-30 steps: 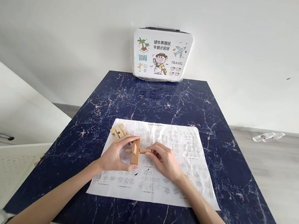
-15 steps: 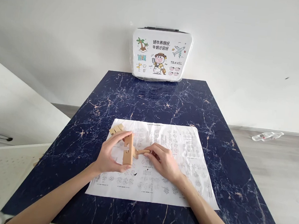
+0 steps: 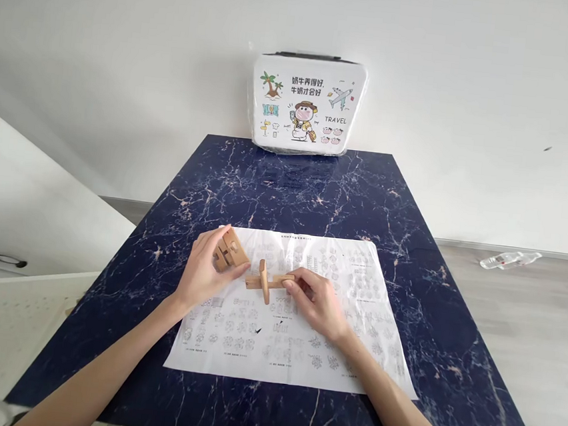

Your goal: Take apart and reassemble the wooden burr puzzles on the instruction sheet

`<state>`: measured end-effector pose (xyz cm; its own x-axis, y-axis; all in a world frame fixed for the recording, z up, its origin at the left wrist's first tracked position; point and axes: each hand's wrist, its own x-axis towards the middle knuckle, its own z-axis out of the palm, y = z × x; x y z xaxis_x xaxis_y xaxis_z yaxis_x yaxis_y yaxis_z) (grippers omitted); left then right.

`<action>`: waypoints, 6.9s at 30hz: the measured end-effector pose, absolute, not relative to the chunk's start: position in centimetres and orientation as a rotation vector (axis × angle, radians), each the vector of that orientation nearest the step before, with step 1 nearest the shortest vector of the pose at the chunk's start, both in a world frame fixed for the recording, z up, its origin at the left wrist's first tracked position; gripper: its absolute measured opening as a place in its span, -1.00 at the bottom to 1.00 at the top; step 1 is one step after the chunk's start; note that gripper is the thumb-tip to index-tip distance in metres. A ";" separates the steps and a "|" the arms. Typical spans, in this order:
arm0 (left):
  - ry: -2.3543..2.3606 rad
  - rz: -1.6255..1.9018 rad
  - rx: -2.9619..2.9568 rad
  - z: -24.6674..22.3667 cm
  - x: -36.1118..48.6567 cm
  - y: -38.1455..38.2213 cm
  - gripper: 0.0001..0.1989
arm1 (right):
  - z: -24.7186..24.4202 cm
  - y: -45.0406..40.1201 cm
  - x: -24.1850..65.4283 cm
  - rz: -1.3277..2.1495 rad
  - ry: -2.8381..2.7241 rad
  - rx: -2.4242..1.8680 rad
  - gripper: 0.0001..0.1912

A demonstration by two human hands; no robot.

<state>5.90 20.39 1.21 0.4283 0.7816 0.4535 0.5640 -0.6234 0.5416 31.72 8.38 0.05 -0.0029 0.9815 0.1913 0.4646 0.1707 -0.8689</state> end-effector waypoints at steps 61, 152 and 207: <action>0.477 0.837 2.591 1.6 7.3 17.8 -0.05 | 1.1 8.3 30.9 1.149 -1.417 -1.295 -0.64; 0.248 0.602 2.727 -0.4 7.1 17.5 -0.67 | -1.2 8.2 31.2 0.578 -1.909 -1.366 -0.77; 0.270 0.598 2.721 -0.5 7.2 17.4 -0.67 | -1.1 8.2 31.2 0.555 -1.919 -1.378 -0.77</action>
<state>7.17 17.41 -0.49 0.8934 0.2536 0.3707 0.1099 -0.9237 0.3670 31.17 8.17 -1.12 -0.1895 0.9380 0.2901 0.6385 0.3422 -0.6893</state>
